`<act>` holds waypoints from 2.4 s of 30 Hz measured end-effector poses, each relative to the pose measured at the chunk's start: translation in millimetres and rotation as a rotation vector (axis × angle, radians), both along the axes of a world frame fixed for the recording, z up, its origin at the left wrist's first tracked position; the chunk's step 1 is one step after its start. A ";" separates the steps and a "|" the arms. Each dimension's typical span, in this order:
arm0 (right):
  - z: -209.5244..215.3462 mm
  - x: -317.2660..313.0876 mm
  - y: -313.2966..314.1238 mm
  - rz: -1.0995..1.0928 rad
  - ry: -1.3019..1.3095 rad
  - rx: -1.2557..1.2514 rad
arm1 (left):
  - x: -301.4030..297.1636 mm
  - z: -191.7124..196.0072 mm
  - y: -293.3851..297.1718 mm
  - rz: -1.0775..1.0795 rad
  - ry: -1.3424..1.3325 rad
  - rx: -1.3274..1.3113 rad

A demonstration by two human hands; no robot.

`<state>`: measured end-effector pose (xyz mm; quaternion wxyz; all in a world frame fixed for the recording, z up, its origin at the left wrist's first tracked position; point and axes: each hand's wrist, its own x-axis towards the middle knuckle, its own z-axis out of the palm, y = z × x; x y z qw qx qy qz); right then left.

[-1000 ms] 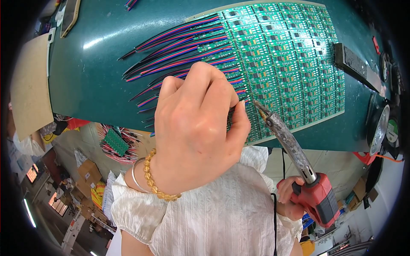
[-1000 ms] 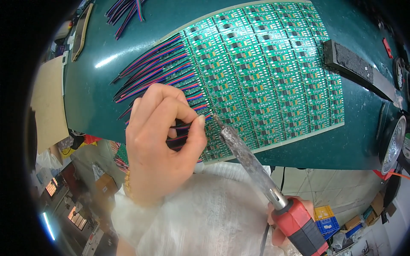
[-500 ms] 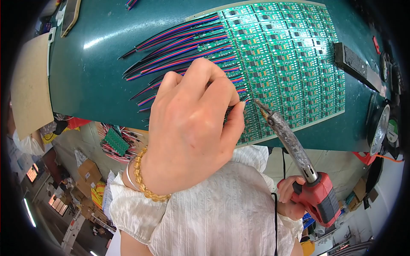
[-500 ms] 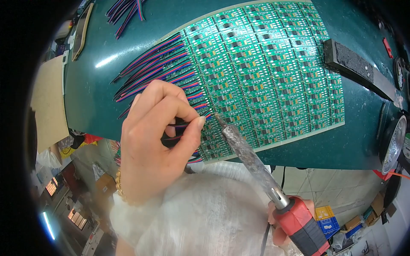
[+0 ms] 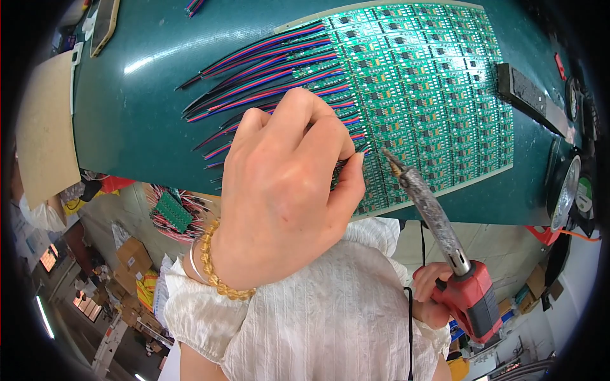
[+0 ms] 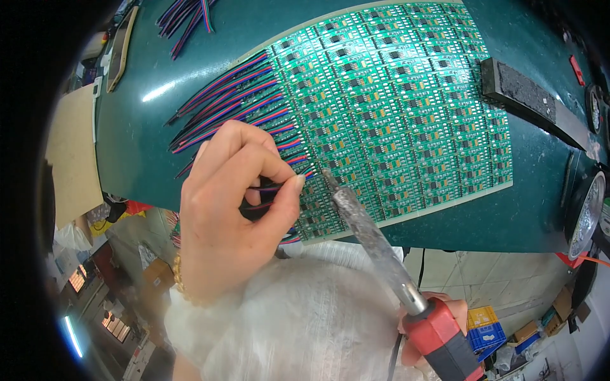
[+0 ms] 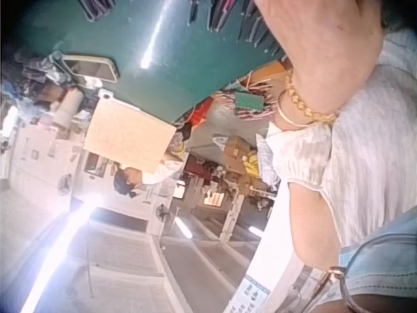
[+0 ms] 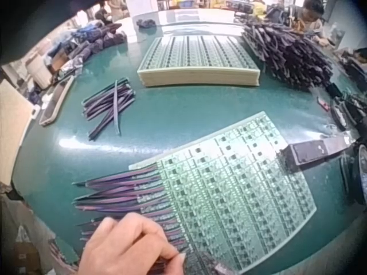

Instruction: The person repeatedly places bundles of multi-colored wires onto contact points of a circuit board and solders them into place using a soldering iron.

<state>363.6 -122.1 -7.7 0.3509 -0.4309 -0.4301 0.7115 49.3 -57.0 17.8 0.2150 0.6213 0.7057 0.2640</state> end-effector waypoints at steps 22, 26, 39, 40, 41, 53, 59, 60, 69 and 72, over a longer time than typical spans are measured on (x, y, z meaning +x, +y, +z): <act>-1.0 34.9 36.5 -0.645 -0.361 0.902 | 5.4 3.7 3.0 0.029 0.033 -0.042; -9.9 49.5 81.0 -0.981 -0.727 0.589 | -2.8 10.1 -8.3 -0.039 0.248 0.026; -21.1 45.3 46.7 -0.740 -0.347 0.571 | -128.7 -1.0 105.0 0.210 0.653 0.287; -22.1 42.6 45.4 -0.705 -0.324 0.570 | -132.2 -2.6 114.7 0.264 0.665 0.187; -21.8 39.5 45.9 -0.704 -0.338 0.583 | -134.2 -4.1 124.7 0.311 0.673 0.091; -23.8 12.8 37.9 -0.698 -0.211 0.563 | -89.5 14.4 87.2 0.138 -0.098 0.289; -21.6 6.2 39.4 -0.611 -0.179 0.528 | -42.0 17.5 41.5 0.152 -0.364 0.310; -22.9 5.7 39.8 -0.598 -0.177 0.535 | -34.5 16.7 36.9 0.184 -0.467 0.326; -17.3 -10.9 26.5 -0.534 -0.116 0.510 | -10.0 6.1 -8.9 0.110 -0.328 0.391; -21.1 -16.1 32.2 -0.514 -0.101 0.484 | -10.6 3.0 -11.5 -0.001 -0.158 0.350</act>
